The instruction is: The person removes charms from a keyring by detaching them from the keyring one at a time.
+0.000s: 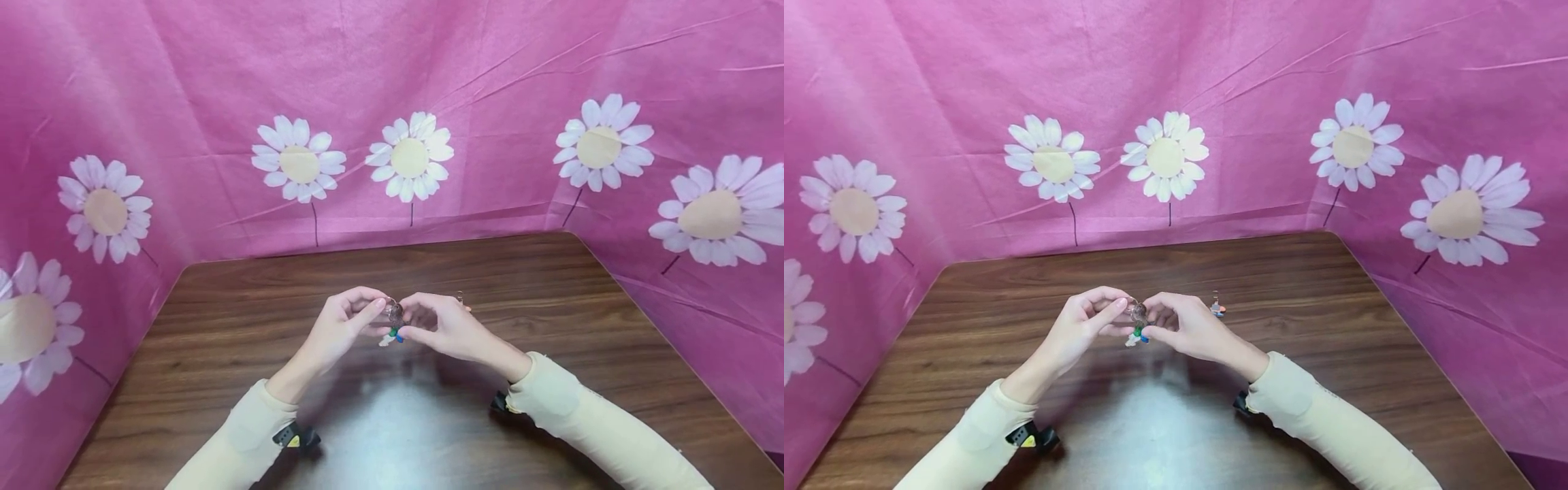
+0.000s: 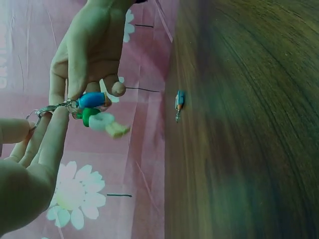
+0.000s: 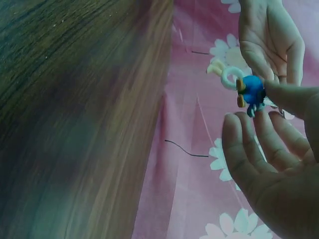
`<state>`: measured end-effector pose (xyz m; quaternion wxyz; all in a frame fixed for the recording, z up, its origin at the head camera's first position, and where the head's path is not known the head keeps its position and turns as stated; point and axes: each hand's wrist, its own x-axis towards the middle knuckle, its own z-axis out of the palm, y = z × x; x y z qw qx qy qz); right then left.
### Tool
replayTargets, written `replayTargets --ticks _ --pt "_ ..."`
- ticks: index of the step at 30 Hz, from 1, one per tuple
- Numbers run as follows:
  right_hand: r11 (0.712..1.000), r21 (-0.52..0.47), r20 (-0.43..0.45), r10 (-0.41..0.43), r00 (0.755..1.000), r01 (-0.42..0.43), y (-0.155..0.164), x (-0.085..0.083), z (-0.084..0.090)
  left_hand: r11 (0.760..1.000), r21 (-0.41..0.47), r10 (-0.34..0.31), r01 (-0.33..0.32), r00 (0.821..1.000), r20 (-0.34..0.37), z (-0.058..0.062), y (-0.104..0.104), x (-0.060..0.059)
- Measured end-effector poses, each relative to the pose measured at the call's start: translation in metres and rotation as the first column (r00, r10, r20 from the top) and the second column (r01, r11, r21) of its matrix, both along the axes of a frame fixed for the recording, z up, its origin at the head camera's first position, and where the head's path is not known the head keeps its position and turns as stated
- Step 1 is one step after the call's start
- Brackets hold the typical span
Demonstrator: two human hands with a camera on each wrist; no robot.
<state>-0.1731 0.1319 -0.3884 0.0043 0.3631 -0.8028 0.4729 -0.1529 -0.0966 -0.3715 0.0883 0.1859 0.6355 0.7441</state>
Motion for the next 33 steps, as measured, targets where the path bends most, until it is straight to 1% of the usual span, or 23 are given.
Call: replayTargets --ticks 4,5,7,9,11,13,15,17,18,20,21,24,25,27,28,29,30,31,33 --pt "1.0 -0.01 -0.069 -0.017 0.997 0.016 0.001 0.002 0.002 1.0 -0.016 0.008 -0.007 1.0 0.017 -0.001 0.0 -0.001" --pt "1.0 -0.01 -0.075 -0.016 0.997 0.015 0.002 0.002 0.003 1.0 -0.022 0.01 -0.01 1.0 0.019 -0.002 0.0 -0.001" --pt "1.0 -0.005 -0.055 -0.005 0.998 0.005 0.003 0.002 0.003 0.999 -0.033 0.017 -0.016 1.0 0.021 -0.003 0.0 -0.002" --pt "1.0 -0.003 0.003 0.016 1.0 -0.016 0.006 0.002 0.005 0.999 -0.049 0.024 -0.023 1.0 0.019 -0.003 0.0 -0.002" --pt "0.999 -0.012 0.105 0.047 0.993 -0.046 0.008 0.002 0.007 0.997 -0.067 0.031 -0.03 0.999 0.015 -0.003 0.0 -0.001" --pt "0.997 -0.032 0.222 0.079 0.972 -0.074 0.011 0.002 0.01 0.996 -0.08 0.033 -0.032 0.999 0.011 -0.001 0.001 -0.001" --pt "0.995 -0.05 0.322 0.093 0.942 -0.081 0.014 0.001 0.013 0.994 -0.1 0.034 -0.034 0.999 -0.003 0.0 0.001 0.0" --pt "0.993 -0.081 0.42 0.11 0.901 -0.083 0.016 0.001 0.016 0.992 -0.119 0.029 -0.03 1.0 -0.011 0.002 0.001 0.001" --pt "0.992 -0.1 0.467 0.118 0.876 -0.081 0.016 0.001 0.018 0.991 -0.133 0.024 -0.026 1.0 -0.018 0.002 0.001 0.001" --pt "0.985 -0.156 0.562 0.147 0.814 -0.071 0.017 -0.001 0.018 0.986 -0.165 0.003 -0.007 1.0 -0.025 0.003 0.001 0.002" --pt "0.979 -0.194 0.609 0.172 0.774 -0.065 0.017 -0.001 0.018 0.984 -0.177 -0.013 0.008 1.0 -0.026 0.003 0.0 0.002" --pt "0.954 -0.299 0.729 0.246 0.639 -0.026 0.016 -0.005 0.015 0.977 -0.203 -0.069 0.06 0.997 -0.035 0.003 0.0 0.001" --pt "0.945 -0.326 0.753 0.266 0.601 -0.009 0.016 -0.006 0.014 0.975 -0.21 -0.085 0.076 0.996 -0.032 0.003 0.0 0.001" --pt "0.929 -0.369 0.788 0.3 0.537 0.021 0.015 -0.009 0.011 0.968 -0.232 -0.108 0.098 0.994 -0.03 0.003 -0.001 0.0" --pt "0.923 -0.383 0.8 0.312 0.512 0.035 0.015 -0.01 0.01 0.964 -0.245 -0.112 0.104 0.993 -0.022 0.003 -0.001 0.0" --pt "0.918 -0.394 0.807 0.322 0.495 0.044 0.014 -0.01 0.009 0.96 -0.258 -0.115 0.109 0.993 -0.01 0.003 -0.001 0.0" --pt "0.914 -0.402 0.811 0.33 0.483 0.051 0.014 -0.011 0.008 0.956 -0.272 -0.113 0.112 0.994 0.011 0.003 -0.001 0.0" --pt "0.911 -0.409 0.813 0.336 0.475 0.055 0.013 -0.011 0.007 0.953 -0.28 -0.111 0.117 0.993 0.036 0.002 -0.002 -0.001" --pt "0.908 -0.415 0.813 0.343 0.471 0.055 0.012 -0.011 0.004 0.953 -0.275 -0.103 0.124 0.991 0.091 0.001 -0.002 -0.002"
